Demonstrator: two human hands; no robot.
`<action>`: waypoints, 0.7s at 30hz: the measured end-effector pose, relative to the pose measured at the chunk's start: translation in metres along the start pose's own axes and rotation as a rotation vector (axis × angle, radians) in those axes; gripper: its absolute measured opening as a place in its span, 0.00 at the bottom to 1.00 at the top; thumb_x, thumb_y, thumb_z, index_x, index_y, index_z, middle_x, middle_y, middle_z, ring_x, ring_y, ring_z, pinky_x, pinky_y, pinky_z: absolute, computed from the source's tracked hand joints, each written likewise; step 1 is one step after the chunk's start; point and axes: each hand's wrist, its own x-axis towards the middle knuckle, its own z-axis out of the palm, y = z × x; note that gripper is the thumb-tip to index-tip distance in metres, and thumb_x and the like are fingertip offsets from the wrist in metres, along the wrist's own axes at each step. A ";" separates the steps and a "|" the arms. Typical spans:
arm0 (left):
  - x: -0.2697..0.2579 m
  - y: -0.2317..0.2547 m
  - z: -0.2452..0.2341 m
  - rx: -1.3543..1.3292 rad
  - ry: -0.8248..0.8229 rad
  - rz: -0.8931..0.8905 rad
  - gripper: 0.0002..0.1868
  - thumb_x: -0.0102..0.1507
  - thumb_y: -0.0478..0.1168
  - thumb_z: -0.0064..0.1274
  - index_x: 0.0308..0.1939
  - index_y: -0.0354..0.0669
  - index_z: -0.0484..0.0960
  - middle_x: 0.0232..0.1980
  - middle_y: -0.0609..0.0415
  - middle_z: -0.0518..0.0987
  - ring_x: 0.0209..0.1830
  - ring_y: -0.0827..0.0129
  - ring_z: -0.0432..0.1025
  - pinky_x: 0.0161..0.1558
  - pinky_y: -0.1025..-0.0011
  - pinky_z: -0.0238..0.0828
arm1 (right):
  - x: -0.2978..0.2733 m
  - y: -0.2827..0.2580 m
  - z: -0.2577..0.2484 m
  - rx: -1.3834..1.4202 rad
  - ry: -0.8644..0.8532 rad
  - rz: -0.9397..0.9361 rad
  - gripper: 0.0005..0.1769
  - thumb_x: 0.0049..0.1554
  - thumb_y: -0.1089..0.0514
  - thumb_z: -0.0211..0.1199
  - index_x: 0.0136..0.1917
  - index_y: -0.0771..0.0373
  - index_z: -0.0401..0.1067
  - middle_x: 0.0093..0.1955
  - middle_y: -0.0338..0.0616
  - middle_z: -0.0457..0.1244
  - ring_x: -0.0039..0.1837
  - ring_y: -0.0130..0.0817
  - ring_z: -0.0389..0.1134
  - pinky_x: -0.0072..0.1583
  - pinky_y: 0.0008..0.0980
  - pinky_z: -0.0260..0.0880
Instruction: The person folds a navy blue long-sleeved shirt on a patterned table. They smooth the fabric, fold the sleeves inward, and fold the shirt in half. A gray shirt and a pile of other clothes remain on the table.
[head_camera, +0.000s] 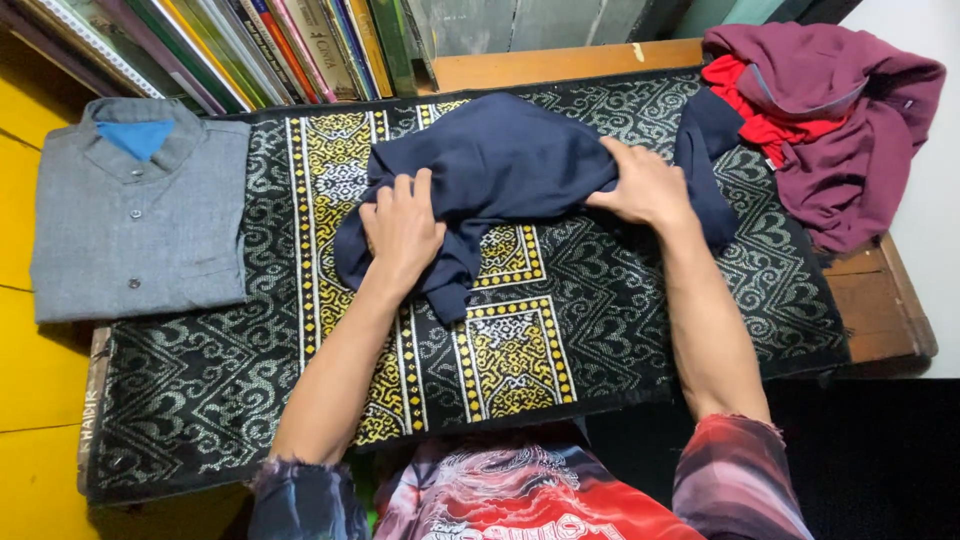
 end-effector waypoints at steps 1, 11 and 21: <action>0.009 -0.004 0.007 0.003 0.006 0.000 0.44 0.51 0.51 0.61 0.71 0.57 0.64 0.53 0.58 0.70 0.50 0.55 0.68 0.45 0.51 0.65 | 0.011 0.005 0.012 0.001 0.006 -0.003 0.51 0.52 0.32 0.67 0.83 0.44 0.52 0.74 0.58 0.59 0.74 0.61 0.60 0.66 0.71 0.58; 0.120 0.019 -0.039 -0.215 0.495 0.036 0.29 0.53 0.29 0.51 0.55 0.61 0.71 0.50 0.61 0.66 0.44 0.60 0.74 0.38 0.60 0.77 | 0.026 0.046 -0.015 0.073 0.597 0.003 0.30 0.48 0.57 0.60 0.65 0.44 0.72 0.57 0.47 0.65 0.57 0.59 0.70 0.54 0.64 0.71; 0.093 0.026 -0.028 -0.287 -0.059 0.197 0.43 0.48 0.52 0.73 0.63 0.61 0.68 0.61 0.56 0.67 0.67 0.49 0.64 0.69 0.28 0.43 | -0.051 0.048 0.000 -0.003 0.423 -0.016 0.36 0.55 0.45 0.70 0.74 0.51 0.67 0.62 0.56 0.62 0.64 0.63 0.67 0.57 0.64 0.68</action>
